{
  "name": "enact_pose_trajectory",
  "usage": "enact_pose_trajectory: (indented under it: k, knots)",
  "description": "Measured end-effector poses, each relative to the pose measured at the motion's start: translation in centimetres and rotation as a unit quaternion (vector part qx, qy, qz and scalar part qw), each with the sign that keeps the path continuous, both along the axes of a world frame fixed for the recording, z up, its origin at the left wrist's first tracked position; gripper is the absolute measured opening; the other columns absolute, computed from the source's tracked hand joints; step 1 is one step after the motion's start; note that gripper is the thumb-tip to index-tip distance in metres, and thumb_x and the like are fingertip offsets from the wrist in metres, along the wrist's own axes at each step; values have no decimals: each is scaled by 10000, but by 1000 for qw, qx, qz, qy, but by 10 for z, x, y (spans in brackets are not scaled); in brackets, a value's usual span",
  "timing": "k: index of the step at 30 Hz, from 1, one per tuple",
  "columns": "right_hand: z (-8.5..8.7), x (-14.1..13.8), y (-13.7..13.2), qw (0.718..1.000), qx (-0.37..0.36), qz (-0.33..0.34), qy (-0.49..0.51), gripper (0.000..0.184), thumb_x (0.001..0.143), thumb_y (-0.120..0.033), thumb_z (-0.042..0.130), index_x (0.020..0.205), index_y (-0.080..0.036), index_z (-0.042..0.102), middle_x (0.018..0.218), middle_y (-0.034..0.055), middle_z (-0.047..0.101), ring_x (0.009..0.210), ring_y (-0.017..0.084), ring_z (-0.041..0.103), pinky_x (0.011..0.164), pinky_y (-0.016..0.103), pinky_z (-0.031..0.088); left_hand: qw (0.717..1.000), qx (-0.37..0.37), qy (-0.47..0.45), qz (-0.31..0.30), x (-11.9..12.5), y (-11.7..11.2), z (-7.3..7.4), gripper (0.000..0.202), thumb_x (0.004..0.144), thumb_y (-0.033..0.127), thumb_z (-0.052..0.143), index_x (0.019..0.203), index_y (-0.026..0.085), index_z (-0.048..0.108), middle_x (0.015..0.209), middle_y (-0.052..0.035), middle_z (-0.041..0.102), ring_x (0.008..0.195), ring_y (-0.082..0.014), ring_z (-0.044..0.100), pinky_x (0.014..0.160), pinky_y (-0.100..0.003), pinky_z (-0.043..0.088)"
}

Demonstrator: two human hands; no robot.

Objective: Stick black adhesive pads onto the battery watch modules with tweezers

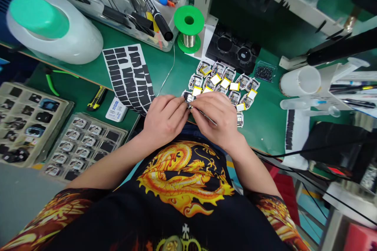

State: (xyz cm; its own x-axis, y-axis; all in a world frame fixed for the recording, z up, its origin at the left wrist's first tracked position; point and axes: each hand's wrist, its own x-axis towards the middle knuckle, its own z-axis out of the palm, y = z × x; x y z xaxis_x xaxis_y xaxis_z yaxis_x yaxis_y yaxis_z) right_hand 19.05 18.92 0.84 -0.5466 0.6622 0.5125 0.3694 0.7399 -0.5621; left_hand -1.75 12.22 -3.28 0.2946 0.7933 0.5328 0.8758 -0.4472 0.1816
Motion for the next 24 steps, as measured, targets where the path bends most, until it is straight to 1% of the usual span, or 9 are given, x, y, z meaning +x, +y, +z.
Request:
enact_pose_trajectory:
  k: [3,8,11,14,15,17,21,24]
  knots:
    - [-1,-2,1,1000,-9,3,17,242,1009,-133,758,1187,-280,830,1108,40,882,1084,257,848,996,492,695,1000,7,5,-1,1,0,0,240,1084,200,677,1293,101,737,1263,-152,824,1126,-318,693,936,-471,537]
    - [1,-4,2,998,-16,-17,55,282,1006,-121,759,1176,-330,842,1083,-4,887,1031,249,852,962,499,700,999,-4,35,1,2,-3,-1,285,1084,170,656,1348,84,719,1321,-168,809,1152,-324,681,956,-483,535]
    - [10,-3,2,996,-9,-36,84,307,994,-116,785,1182,-350,850,1082,-13,888,1018,255,852,959,509,699,999,-10,40,2,3,-4,-2,286,1085,157,648,1352,86,719,1324,-171,806,1144,-318,684,957,-477,530]
    - [23,-2,2,991,-5,-69,111,310,990,-140,809,1183,-378,854,1074,-19,884,1021,277,853,963,542,701,999,-27,17,-3,3,-4,-4,294,1094,158,631,1372,119,717,1327,-167,806,1164,-318,687,969,-483,525]
    - [26,-1,2,991,-6,-73,114,305,989,-145,812,1179,-380,855,1069,-18,883,1017,281,852,965,549,701,1000,-30,9,-4,3,-3,-5,300,1093,160,631,1380,124,714,1331,-168,805,1172,-321,688,970,-487,524]
    - [29,0,2,993,-14,-62,100,294,985,-139,815,1170,-364,854,1070,-11,882,1014,274,851,976,543,699,1000,-26,-3,-1,3,-3,-6,306,1090,166,639,1386,131,711,1334,-166,806,1173,-325,690,965,-492,525]
    - [20,1,0,999,-23,-13,34,297,988,-119,803,1207,-317,829,1123,12,882,1069,249,845,1025,511,690,1000,-2,2,2,3,-2,-7,282,1084,173,658,1355,122,718,1328,-159,812,1147,-320,694,951,-483,523]
    - [11,1,-2,1000,-16,4,2,314,998,-117,781,1248,-305,810,1159,28,877,1110,249,840,1046,513,686,1000,-3,5,1,3,-2,-7,282,1092,175,644,1357,109,717,1326,-162,812,1153,-320,691,945,-481,518]
